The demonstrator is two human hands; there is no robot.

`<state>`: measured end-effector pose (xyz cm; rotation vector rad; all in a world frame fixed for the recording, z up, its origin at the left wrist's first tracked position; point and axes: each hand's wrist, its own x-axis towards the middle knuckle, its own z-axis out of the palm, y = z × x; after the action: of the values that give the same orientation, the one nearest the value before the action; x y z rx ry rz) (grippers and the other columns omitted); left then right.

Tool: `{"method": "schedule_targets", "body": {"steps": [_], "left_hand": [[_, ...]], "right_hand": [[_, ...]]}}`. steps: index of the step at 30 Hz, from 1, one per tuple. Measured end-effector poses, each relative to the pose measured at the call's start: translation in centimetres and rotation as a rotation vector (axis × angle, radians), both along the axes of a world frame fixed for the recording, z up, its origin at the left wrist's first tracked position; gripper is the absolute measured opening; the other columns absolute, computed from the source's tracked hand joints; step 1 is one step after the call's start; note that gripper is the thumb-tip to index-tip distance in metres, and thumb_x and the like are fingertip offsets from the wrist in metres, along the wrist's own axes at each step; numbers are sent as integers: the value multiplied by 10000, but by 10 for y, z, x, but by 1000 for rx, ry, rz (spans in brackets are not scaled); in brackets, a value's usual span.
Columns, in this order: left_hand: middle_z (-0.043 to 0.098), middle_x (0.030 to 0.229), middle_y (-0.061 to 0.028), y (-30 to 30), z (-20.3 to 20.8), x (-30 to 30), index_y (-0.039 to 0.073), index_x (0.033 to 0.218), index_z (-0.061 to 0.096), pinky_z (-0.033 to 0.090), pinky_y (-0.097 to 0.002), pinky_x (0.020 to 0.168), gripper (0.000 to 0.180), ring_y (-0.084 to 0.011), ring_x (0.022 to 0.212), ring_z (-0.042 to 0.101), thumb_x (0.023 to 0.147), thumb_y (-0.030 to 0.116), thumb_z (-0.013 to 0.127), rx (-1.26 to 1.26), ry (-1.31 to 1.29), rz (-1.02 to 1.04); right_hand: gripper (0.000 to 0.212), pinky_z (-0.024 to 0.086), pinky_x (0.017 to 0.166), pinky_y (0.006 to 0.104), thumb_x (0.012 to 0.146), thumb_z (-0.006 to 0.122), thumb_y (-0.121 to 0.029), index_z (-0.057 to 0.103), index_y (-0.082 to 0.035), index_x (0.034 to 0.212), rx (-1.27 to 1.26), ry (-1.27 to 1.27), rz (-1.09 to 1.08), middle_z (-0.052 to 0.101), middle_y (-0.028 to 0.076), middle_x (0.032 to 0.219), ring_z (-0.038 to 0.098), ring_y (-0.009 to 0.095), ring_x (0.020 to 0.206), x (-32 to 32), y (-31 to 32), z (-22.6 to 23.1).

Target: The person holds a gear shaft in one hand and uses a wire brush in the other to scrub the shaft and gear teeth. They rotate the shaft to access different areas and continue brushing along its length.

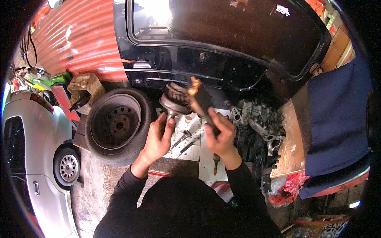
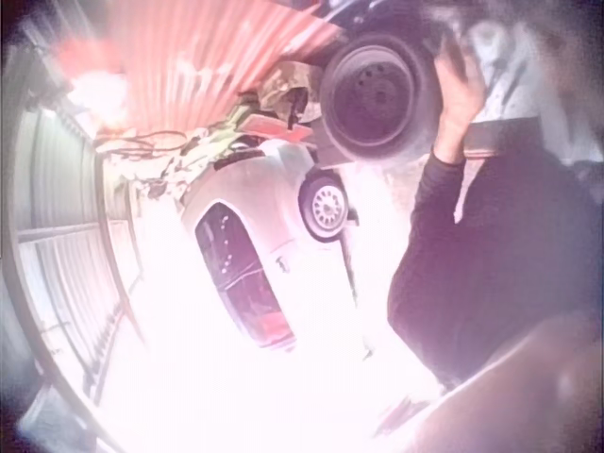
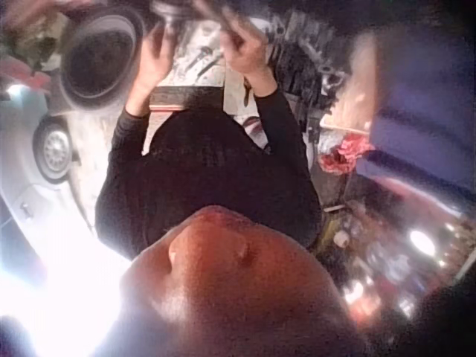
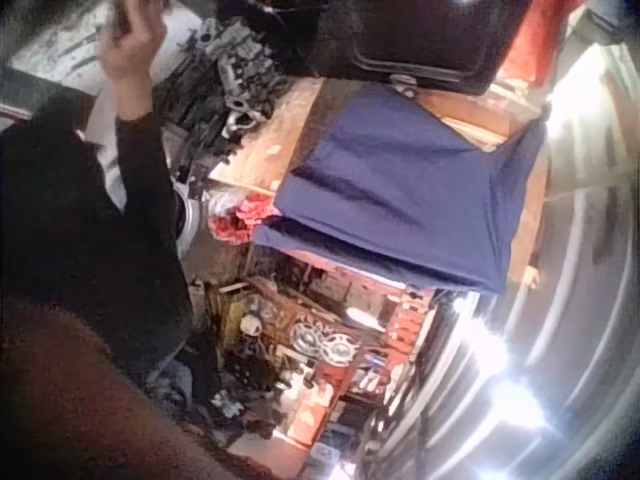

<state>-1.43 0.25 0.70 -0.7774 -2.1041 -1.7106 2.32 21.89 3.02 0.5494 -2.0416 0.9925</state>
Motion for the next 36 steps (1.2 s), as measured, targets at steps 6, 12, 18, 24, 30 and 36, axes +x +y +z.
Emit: {"method": "schedule_targets", "body": {"steps": [6, 12, 18, 24, 30, 36], "left_hand": [[586, 676, -254, 6, 15, -21, -120, 1045, 548, 452, -404, 550, 295, -339, 572, 614, 1031, 174, 564, -89, 207, 211], [593, 705, -279, 13, 22, -32, -79, 962, 536, 447, -429, 559, 240, -433, 634, 628, 1022, 152, 561, -94, 192, 191], [601, 719, -289, 17, 24, -42, -68, 946, 536, 451, -465, 566, 252, -477, 675, 624, 1018, 172, 564, -130, 223, 241], [636, 735, -285, 16, 23, -37, -25, 980, 564, 484, -502, 596, 241, -478, 729, 651, 994, 211, 608, -268, 205, 253], [643, 730, -280, 14, 21, -27, 0, 1015, 587, 501, -525, 614, 241, -471, 732, 659, 980, 235, 630, -410, 185, 248], [639, 748, -303, 20, -2, -25, -75, 999, 586, 513, -480, 621, 282, -492, 753, 652, 984, 204, 632, -264, 115, 157]], "right_hand": [[470, 520, 709, 366, 892, 687, -98, 644, -95, 1360, -51, 14, -142, 681, 161, 878, 655, 269, 765, -15, 9, 25], [472, 548, 724, 399, 890, 706, -149, 654, -154, 1359, 110, -76, -189, 702, 154, 978, 681, 320, 786, -31, 9, 14], [468, 547, 731, 412, 900, 712, -182, 653, -220, 1363, -47, 42, -165, 697, 146, 972, 691, 339, 799, -44, 22, 8], [486, 545, 648, 387, 873, 710, -132, 658, -176, 1354, 86, 88, -101, 664, 150, 926, 678, 331, 748, -33, 4, 29], [489, 563, 710, 390, 854, 724, -119, 667, -161, 1337, 87, -21, -195, 700, 145, 1015, 700, 338, 828, -6, 40, -11], [465, 511, 667, 379, 859, 696, -70, 658, -61, 1323, 84, 41, -95, 658, 163, 905, 640, 326, 738, -6, 25, -13]]}}
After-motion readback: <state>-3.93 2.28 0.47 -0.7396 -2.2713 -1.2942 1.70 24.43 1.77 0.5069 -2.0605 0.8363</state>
